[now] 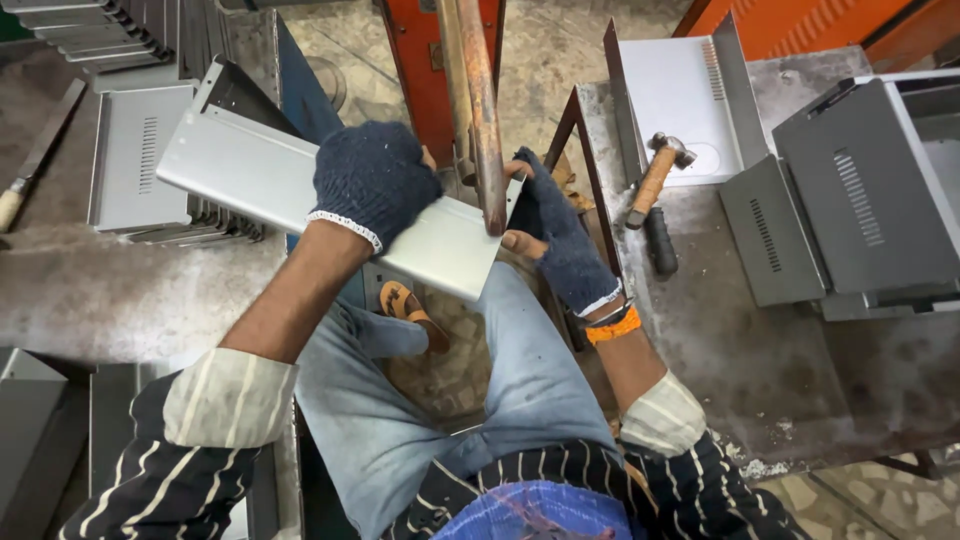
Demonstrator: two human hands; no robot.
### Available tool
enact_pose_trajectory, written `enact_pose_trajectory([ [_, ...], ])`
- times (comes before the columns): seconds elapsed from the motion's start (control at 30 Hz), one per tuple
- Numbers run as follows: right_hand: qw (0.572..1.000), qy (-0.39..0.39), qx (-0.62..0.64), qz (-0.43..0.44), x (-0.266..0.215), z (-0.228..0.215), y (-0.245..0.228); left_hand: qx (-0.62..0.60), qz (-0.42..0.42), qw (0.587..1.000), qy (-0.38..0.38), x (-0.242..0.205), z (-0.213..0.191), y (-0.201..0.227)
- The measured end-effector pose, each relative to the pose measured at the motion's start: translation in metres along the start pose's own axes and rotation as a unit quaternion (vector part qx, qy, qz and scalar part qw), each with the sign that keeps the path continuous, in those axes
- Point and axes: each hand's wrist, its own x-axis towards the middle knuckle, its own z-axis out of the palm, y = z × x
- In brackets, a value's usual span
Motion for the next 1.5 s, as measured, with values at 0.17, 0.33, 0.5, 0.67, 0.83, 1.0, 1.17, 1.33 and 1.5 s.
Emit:
enact_pose_trajectory([
  [0.17,1.000,-0.012,0.016,0.016,0.004,-0.002,0.010,0.003,-0.013,1.000,-0.014,-0.001,-0.010,0.005],
  [0.33,1.000,0.001,-0.016,0.006,0.002,-0.002,0.011,0.006,-0.012,1.000,-0.010,-0.005,-0.001,0.003],
  [0.5,1.000,0.003,-0.021,-0.021,0.005,-0.004,0.017,-0.013,-0.006,1.000,0.017,-0.009,0.000,0.006],
  [0.67,0.997,0.000,0.060,0.038,0.002,-0.003,0.019,-0.021,-0.021,0.999,-0.022,-0.005,-0.003,0.006],
  [0.83,0.997,-0.020,0.070,0.004,0.008,-0.005,-0.002,-0.016,-0.015,1.000,0.013,0.001,0.002,0.002],
  [1.0,0.961,0.007,0.256,0.104,0.024,-0.011,0.012,-0.029,-0.015,0.999,0.023,0.025,-0.001,0.005],
  [1.17,0.946,0.011,0.313,0.085,0.031,-0.016,0.015,-0.032,-0.004,0.999,0.011,0.038,0.007,0.006],
  [1.33,0.938,0.030,0.334,0.086,0.033,-0.014,0.014,-0.029,0.005,0.999,0.014,0.042,0.008,0.005],
  [1.5,0.976,0.027,0.191,0.099,0.032,-0.021,0.029,-0.047,-0.007,0.999,-0.001,0.049,0.012,0.004],
])
